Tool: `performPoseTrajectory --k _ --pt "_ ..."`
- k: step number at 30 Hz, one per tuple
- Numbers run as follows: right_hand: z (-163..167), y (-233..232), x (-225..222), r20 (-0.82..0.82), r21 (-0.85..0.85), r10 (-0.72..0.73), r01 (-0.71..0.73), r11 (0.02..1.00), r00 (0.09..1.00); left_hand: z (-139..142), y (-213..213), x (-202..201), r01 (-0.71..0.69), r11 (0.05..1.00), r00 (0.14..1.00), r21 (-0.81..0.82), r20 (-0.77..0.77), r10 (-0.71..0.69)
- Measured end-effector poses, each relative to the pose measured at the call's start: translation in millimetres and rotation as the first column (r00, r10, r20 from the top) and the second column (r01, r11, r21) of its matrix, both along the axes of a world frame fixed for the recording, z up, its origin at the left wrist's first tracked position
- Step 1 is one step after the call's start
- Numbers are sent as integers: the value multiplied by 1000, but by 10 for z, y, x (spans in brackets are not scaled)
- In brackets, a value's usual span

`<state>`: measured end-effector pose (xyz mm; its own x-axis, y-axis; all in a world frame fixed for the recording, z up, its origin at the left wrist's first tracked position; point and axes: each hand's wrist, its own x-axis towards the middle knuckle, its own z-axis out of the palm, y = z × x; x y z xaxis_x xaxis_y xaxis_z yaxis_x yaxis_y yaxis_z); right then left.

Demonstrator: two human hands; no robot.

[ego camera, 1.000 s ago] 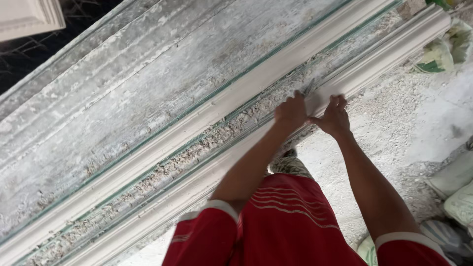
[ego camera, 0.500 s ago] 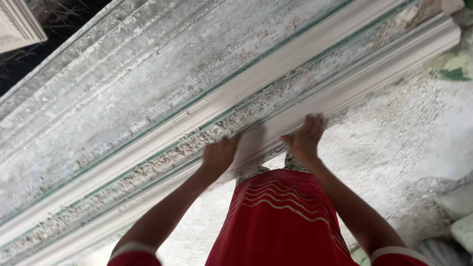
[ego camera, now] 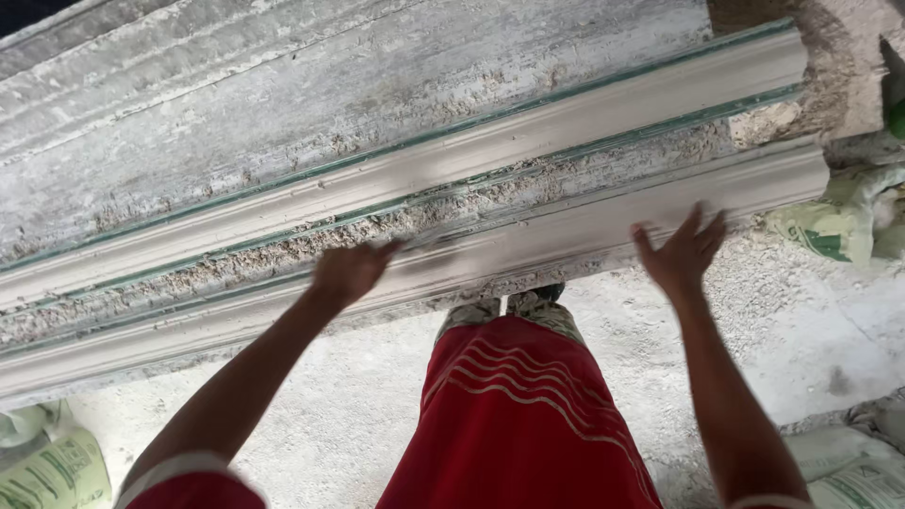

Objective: The person scrapes dried plaster residue out of the grooves of long decorative cornice moldings using a small handheld scraper, working along each piece. They then use a green brush to sweep the loosened plaster debris off the moldings and surrounding board.

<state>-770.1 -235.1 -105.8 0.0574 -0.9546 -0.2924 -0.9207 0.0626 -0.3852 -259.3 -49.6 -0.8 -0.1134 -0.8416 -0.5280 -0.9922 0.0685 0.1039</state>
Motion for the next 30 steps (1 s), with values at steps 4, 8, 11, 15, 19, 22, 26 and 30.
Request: performPoseTrajectory --k 4,8,11,15,19,22,26,30 --pt "142 -371 40 67 167 -107 95 981 992 -465 -649 -698 112 935 983 -337 -102 -155" --pt "320 -409 192 23 222 -142 133 966 990 -390 -501 -585 161 918 971 -363 -108 -213" --pt "400 -398 182 23 214 -152 143 966 988 -159 -201 -233 133 930 980 -343 -94 -174" --pt "379 -447 164 -38 159 -83 88 983 996 -171 -320 -276 117 978 985 -170 -103 -136" --pt "407 -496 203 -79 173 -54 67 983 995 -499 -850 -989 170 911 957 -377 -156 -243" --pt "463 -476 185 -78 235 -176 189 953 981 -528 -912 -1145 171 911 948 -375 -189 -256" --pt "532 -406 202 -54 220 -176 184 958 983 -146 -506 -531 171 976 972 -135 -141 -190" --pt "488 -433 246 -95 284 -165 186 941 982 166 -340 -331 156 980 982 -126 -88 -167"
